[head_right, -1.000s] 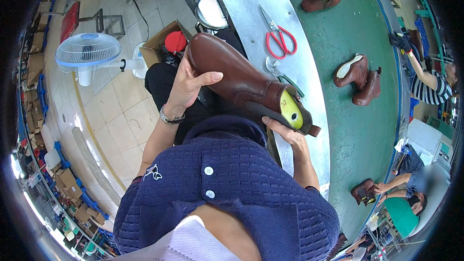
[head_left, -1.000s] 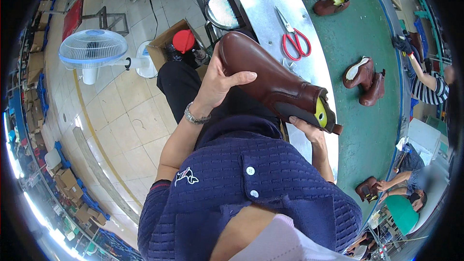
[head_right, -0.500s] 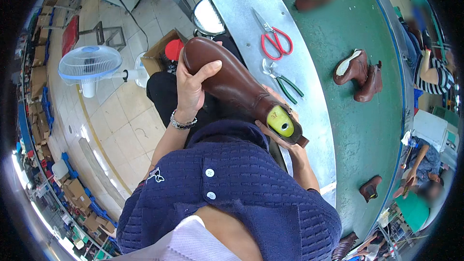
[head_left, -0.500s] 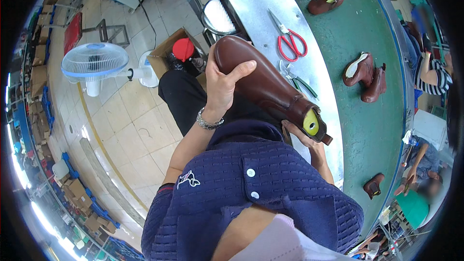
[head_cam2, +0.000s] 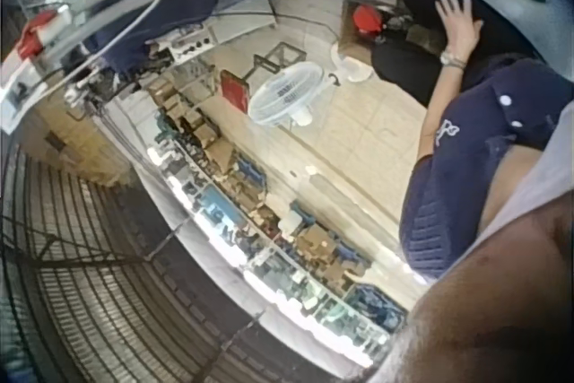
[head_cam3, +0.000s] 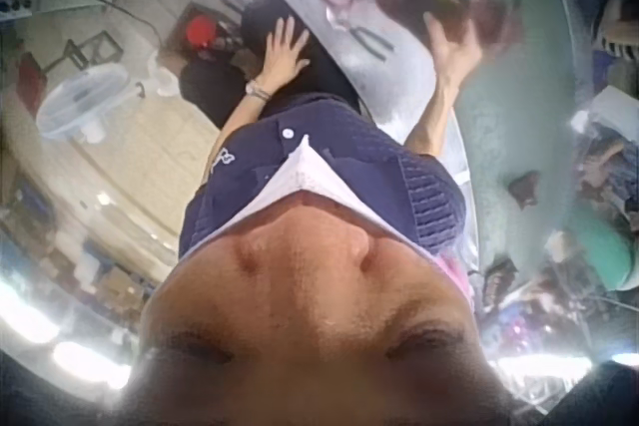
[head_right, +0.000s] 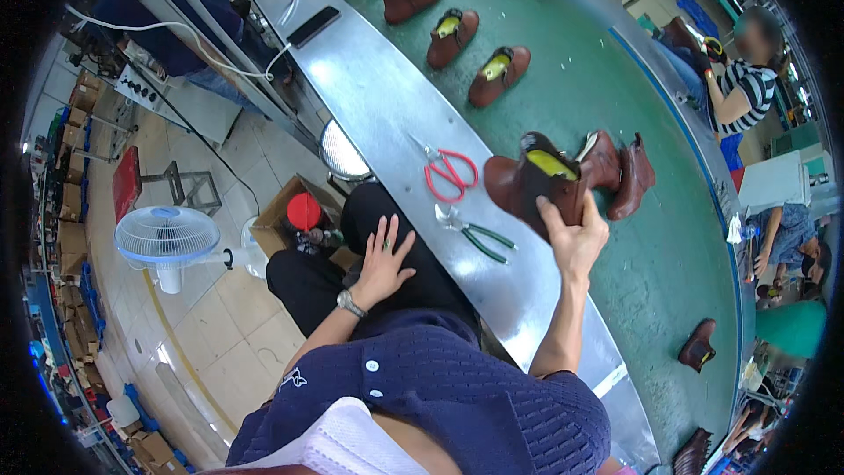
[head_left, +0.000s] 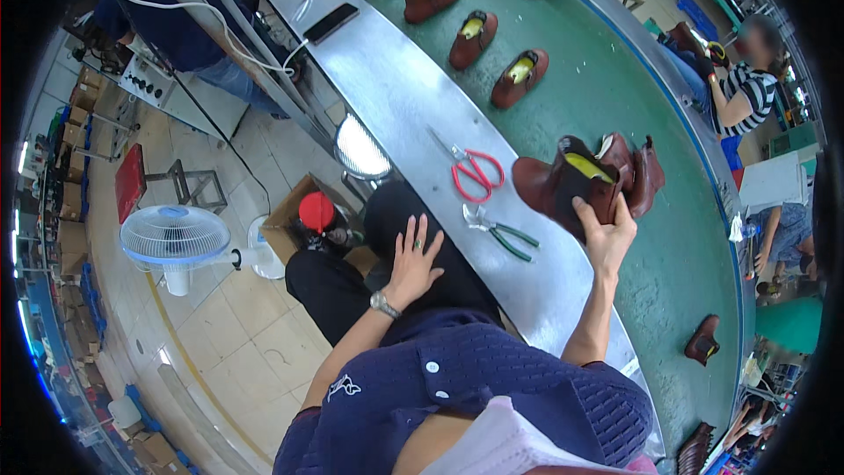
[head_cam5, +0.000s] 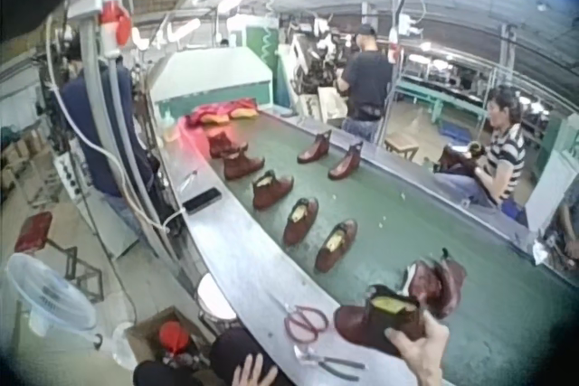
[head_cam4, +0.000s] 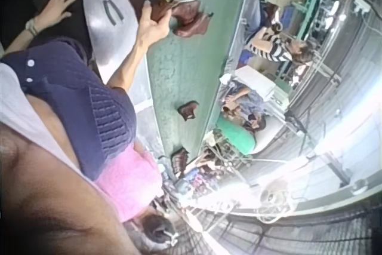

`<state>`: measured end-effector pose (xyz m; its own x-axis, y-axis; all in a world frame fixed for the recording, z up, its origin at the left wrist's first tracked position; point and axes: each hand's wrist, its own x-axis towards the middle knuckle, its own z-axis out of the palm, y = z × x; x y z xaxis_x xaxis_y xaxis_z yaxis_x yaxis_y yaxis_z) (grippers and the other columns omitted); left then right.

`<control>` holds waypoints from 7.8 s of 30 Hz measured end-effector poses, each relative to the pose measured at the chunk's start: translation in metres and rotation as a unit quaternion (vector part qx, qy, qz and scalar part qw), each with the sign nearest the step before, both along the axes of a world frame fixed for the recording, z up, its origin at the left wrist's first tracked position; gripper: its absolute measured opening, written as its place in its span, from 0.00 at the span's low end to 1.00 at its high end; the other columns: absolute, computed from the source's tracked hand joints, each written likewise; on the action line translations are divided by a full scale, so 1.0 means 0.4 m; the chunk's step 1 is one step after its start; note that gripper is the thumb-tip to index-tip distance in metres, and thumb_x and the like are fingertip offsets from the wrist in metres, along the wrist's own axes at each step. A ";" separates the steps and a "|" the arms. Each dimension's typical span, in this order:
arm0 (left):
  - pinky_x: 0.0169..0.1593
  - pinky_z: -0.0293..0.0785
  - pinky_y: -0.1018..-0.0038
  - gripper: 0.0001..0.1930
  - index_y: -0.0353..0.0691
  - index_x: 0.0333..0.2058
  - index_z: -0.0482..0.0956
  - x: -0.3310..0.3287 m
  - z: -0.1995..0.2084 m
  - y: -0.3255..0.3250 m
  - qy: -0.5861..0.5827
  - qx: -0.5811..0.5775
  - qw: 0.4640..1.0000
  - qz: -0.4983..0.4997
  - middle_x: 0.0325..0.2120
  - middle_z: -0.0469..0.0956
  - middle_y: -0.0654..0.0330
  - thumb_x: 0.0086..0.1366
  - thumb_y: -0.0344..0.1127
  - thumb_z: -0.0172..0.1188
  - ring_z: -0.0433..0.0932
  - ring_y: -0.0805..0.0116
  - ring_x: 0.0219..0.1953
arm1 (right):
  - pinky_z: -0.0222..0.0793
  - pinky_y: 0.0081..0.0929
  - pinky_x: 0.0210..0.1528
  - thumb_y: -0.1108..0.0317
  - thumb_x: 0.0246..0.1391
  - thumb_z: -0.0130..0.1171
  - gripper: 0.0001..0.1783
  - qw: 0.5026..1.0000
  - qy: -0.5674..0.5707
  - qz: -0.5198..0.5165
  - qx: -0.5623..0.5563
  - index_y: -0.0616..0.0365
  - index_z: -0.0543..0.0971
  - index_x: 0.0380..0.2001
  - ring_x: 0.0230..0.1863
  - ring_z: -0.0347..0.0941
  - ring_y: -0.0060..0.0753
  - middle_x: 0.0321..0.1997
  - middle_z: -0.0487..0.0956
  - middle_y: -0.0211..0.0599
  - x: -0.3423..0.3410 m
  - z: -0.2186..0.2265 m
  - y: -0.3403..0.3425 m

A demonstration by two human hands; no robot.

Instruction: Trimming and inspecting the edges of a shoe upper mounted on a last using pincers and scissors.

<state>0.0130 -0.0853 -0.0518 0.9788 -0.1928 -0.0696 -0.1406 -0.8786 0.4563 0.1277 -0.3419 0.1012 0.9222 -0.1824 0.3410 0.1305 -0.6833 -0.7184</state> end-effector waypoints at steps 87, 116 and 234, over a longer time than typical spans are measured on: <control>0.52 0.64 0.73 0.36 0.38 0.56 0.59 -0.358 0.144 0.244 0.043 -0.667 0.588 0.456 0.47 0.70 0.61 0.51 0.37 0.66 0.70 0.71 0.47 | 0.62 0.37 0.51 0.62 0.46 0.61 0.31 0.913 0.121 0.312 -0.233 0.57 0.66 0.54 0.49 0.65 0.48 0.48 0.69 0.49 -0.093 -0.312 0.083; 0.55 0.60 0.72 0.32 0.35 0.57 0.56 -0.149 0.130 0.174 0.016 -0.599 0.701 0.388 0.50 0.67 0.51 0.60 0.47 0.53 0.66 0.65 0.52 | 0.70 0.30 0.47 0.69 0.61 0.41 0.30 0.556 0.658 0.482 0.161 0.56 0.46 0.63 0.44 0.73 0.35 0.44 0.74 0.45 -0.048 -0.025 0.549; 0.35 0.70 0.67 0.02 0.35 0.30 0.70 -0.086 0.145 0.200 -0.414 -0.099 0.783 0.453 0.28 0.74 0.56 0.60 0.27 0.51 0.74 0.55 0.33 | 0.52 0.17 0.17 0.57 0.51 0.59 0.16 0.739 0.502 0.435 0.108 0.55 0.68 0.21 0.15 0.56 0.14 0.15 0.62 0.21 -0.205 -0.055 0.362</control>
<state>-0.0214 -0.0053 0.0062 0.4130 0.6801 0.6057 0.1802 -0.7130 0.6776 0.0458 -0.1972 0.0792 0.4904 0.6793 -0.5459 -0.2192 -0.5101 -0.8317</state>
